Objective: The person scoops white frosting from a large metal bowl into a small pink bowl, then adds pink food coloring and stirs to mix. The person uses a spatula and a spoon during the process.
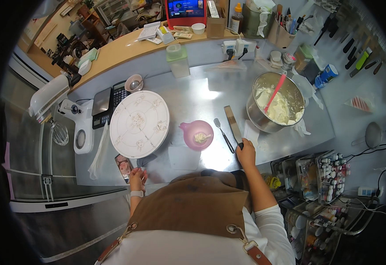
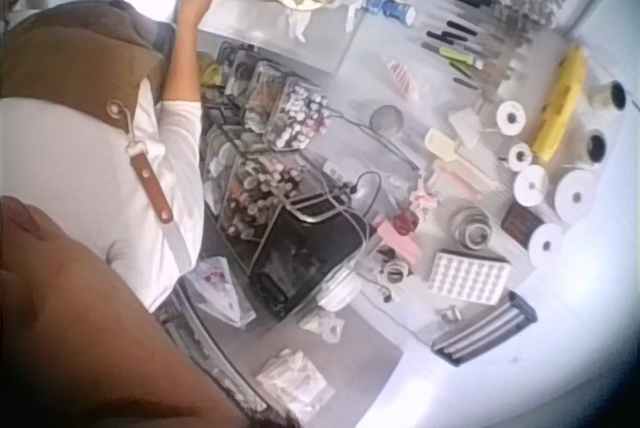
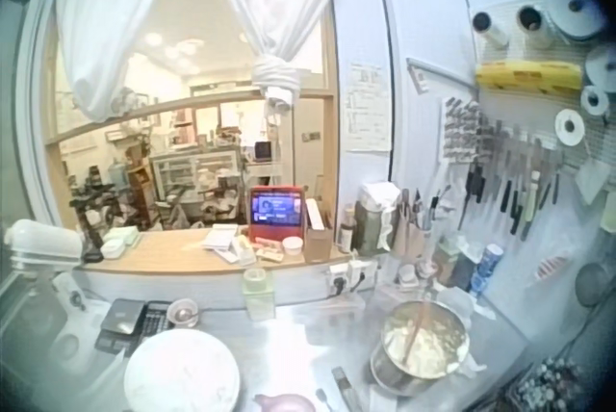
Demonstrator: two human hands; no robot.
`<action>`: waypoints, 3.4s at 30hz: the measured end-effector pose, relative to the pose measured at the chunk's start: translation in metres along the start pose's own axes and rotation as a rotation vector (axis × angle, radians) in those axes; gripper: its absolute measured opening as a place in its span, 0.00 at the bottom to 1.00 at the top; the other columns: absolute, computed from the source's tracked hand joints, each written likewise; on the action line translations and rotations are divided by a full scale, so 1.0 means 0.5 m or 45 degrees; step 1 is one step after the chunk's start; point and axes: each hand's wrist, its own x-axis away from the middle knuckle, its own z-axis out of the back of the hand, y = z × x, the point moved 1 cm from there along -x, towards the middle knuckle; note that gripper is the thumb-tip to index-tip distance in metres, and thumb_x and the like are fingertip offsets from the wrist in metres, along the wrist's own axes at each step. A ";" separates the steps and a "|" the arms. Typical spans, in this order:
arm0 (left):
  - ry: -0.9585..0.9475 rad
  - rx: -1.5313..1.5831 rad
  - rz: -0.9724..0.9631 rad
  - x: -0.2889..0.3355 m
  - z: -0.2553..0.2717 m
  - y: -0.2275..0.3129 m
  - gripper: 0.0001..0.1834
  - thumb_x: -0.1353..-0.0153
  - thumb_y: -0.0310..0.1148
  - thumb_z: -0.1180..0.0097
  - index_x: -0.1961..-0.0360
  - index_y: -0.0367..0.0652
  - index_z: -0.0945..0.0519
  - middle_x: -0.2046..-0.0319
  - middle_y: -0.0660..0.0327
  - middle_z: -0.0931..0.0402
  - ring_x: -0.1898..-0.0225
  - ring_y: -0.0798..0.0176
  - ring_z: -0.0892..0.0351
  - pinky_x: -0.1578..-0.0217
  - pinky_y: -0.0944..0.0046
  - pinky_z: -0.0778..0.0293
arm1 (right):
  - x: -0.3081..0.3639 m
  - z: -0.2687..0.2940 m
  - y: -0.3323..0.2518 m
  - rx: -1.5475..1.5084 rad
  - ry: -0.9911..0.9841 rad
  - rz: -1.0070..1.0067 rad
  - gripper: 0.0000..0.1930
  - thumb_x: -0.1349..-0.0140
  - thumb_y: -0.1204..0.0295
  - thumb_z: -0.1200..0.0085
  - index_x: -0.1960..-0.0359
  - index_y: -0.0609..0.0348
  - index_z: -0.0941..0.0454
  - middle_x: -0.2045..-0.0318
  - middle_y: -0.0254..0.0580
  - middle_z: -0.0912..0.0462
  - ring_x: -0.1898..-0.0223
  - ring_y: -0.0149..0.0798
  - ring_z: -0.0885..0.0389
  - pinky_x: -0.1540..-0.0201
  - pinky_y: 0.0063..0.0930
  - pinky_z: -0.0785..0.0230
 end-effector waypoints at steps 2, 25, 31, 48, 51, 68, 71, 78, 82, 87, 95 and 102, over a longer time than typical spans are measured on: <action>-0.020 -0.020 -0.046 0.005 -0.009 -0.001 0.20 0.42 0.23 0.48 0.48 0.43 0.33 0.50 0.59 0.29 0.60 0.61 0.20 0.65 0.66 0.21 | -0.008 -0.007 -0.013 -0.011 -0.003 0.006 0.21 0.45 0.73 0.44 0.49 0.68 0.25 0.58 0.58 0.20 0.54 0.58 0.22 0.48 0.44 0.29; -0.387 -0.420 -0.090 0.076 -0.081 -0.003 0.12 0.40 0.23 0.47 0.54 0.40 0.28 0.58 0.61 0.28 0.66 0.67 0.21 0.67 0.69 0.23 | -0.074 -0.058 -0.053 0.272 0.098 0.104 0.20 0.44 0.75 0.42 0.51 0.68 0.29 0.57 0.54 0.28 0.53 0.54 0.26 0.50 0.40 0.30; -0.429 -0.530 -0.106 0.067 -0.101 -0.002 0.12 0.40 0.23 0.47 0.54 0.38 0.28 0.58 0.60 0.26 0.66 0.67 0.21 0.66 0.69 0.23 | -0.085 -0.043 -0.035 0.304 0.202 0.013 0.22 0.44 0.77 0.43 0.48 0.69 0.31 0.56 0.57 0.28 0.53 0.56 0.27 0.49 0.42 0.31; -0.451 -0.669 -0.165 0.069 -0.116 0.002 0.12 0.39 0.25 0.47 0.53 0.37 0.27 0.59 0.60 0.25 0.66 0.67 0.21 0.64 0.69 0.24 | -0.280 -0.121 -0.087 0.471 -0.191 0.071 0.26 0.38 0.75 0.56 0.36 0.64 0.35 0.54 0.54 0.26 0.49 0.52 0.28 0.46 0.40 0.33; -0.429 -0.610 -0.158 0.070 -0.110 -0.001 0.11 0.38 0.25 0.47 0.54 0.37 0.27 0.60 0.60 0.25 0.66 0.67 0.21 0.65 0.68 0.24 | -0.289 -0.138 -0.087 0.528 -0.273 0.058 0.26 0.39 0.76 0.57 0.36 0.60 0.33 0.54 0.52 0.26 0.50 0.51 0.28 0.46 0.38 0.33; -0.473 -0.537 -0.101 0.074 -0.161 -0.037 0.10 0.39 0.25 0.46 0.56 0.37 0.26 0.66 0.60 0.22 0.68 0.68 0.22 0.66 0.70 0.26 | -0.271 -0.084 -0.111 0.604 -0.728 0.443 0.31 0.37 0.79 0.61 0.38 0.22 0.28 0.55 0.40 0.27 0.52 0.44 0.28 0.45 0.36 0.36; -0.435 -0.513 -0.110 0.073 -0.143 -0.037 0.10 0.39 0.25 0.46 0.56 0.37 0.26 0.65 0.59 0.22 0.70 0.68 0.22 0.67 0.70 0.25 | -0.274 -0.089 -0.116 0.734 -0.494 0.280 0.28 0.35 0.74 0.61 0.36 0.23 0.31 0.53 0.45 0.27 0.50 0.47 0.28 0.42 0.43 0.38; -0.415 -0.537 -0.150 0.068 -0.110 -0.047 0.11 0.39 0.25 0.46 0.56 0.36 0.26 0.63 0.59 0.23 0.69 0.68 0.21 0.67 0.69 0.25 | -0.287 -0.129 -0.115 0.669 -0.369 0.167 0.22 0.36 0.69 0.57 0.40 0.40 0.25 0.56 0.50 0.25 0.51 0.51 0.27 0.45 0.44 0.35; -0.532 -0.587 -0.172 0.074 -0.122 -0.048 0.11 0.40 0.26 0.46 0.55 0.37 0.25 0.62 0.58 0.23 0.69 0.67 0.22 0.66 0.68 0.25 | -0.288 -0.099 -0.104 0.537 -0.430 0.224 0.18 0.40 0.71 0.52 0.49 0.47 0.20 0.60 0.49 0.22 0.55 0.53 0.24 0.49 0.44 0.32; -0.744 -0.938 -0.647 0.097 -0.158 -0.039 0.14 0.41 0.27 0.45 0.52 0.42 0.23 0.53 0.54 0.27 0.62 0.65 0.23 0.61 0.67 0.25 | -0.183 -0.034 -0.098 0.207 -0.268 0.266 0.14 0.44 0.73 0.46 0.54 0.56 0.23 0.59 0.50 0.23 0.56 0.54 0.23 0.51 0.42 0.29; -1.153 -1.593 -1.200 0.095 -0.201 -0.041 0.20 0.40 0.32 0.45 0.45 0.53 0.23 0.36 0.59 0.35 0.33 0.50 0.39 0.38 0.50 0.39 | -0.018 -0.023 -0.066 0.188 -0.325 0.232 0.18 0.44 0.71 0.41 0.52 0.59 0.29 0.58 0.52 0.24 0.58 0.57 0.22 0.55 0.45 0.26; -0.850 -1.739 -1.209 0.088 -0.153 -0.034 0.25 0.45 0.31 0.42 0.44 0.52 0.25 0.35 0.59 0.36 0.33 0.50 0.39 0.38 0.49 0.40 | -0.014 -0.038 -0.026 0.274 -0.194 0.132 0.17 0.43 0.73 0.41 0.53 0.61 0.29 0.58 0.54 0.25 0.59 0.58 0.21 0.57 0.46 0.25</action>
